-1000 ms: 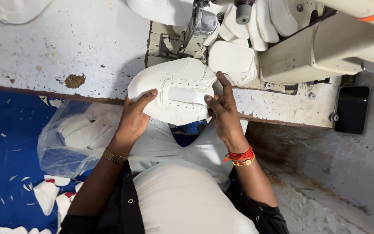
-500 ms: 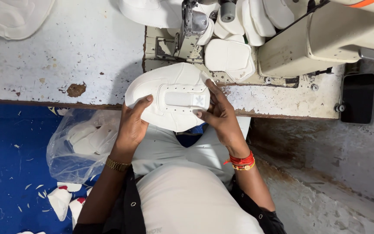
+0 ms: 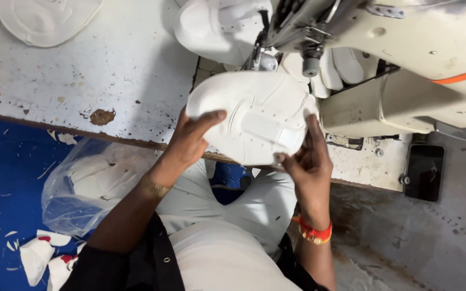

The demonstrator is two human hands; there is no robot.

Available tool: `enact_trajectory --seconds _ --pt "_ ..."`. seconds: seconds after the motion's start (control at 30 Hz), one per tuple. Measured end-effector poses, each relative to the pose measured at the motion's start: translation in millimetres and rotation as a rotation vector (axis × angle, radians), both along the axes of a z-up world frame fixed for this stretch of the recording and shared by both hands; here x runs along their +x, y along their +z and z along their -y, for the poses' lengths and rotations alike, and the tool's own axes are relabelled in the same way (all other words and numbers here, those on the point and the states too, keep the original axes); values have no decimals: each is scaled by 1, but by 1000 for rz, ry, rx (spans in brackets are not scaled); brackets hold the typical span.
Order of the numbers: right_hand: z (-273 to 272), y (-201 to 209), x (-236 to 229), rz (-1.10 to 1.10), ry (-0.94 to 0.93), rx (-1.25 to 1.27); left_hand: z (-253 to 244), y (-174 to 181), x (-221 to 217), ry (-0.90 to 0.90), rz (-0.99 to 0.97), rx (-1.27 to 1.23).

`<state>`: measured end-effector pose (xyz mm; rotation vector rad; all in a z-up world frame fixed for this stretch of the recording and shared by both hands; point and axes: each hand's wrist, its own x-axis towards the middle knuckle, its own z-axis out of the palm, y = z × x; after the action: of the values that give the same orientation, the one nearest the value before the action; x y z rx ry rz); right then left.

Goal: The person uses a sewing machine to stitch white shoe uppers. They repeatedly pick up a shoe upper, position it under the needle, sew a seam, and then remove it to place it on a stack. The person handles the shoe uppers by hand throughout the process.

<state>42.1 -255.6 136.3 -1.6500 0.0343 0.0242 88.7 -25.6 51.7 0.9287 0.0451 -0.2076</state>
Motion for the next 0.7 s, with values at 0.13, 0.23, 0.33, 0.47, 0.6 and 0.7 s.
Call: enact_trajectory --seconds 0.13,0.23,0.33,0.47,0.6,0.7 --pt "7 -15 42 93 79 -225 -1 -1 27 18 61 -136" --pt "12 -17 71 59 118 4 5 0 39 73 36 -104" --pt "30 -18 96 33 137 91 20 -20 50 178 -27 -164" --pt "47 -17 123 -25 235 190 35 -32 62 269 19 -86" --pt "67 -27 146 -56 286 261 46 -10 66 355 -144 -136" --pt "75 -27 158 -68 315 200 52 8 63 373 30 -211"
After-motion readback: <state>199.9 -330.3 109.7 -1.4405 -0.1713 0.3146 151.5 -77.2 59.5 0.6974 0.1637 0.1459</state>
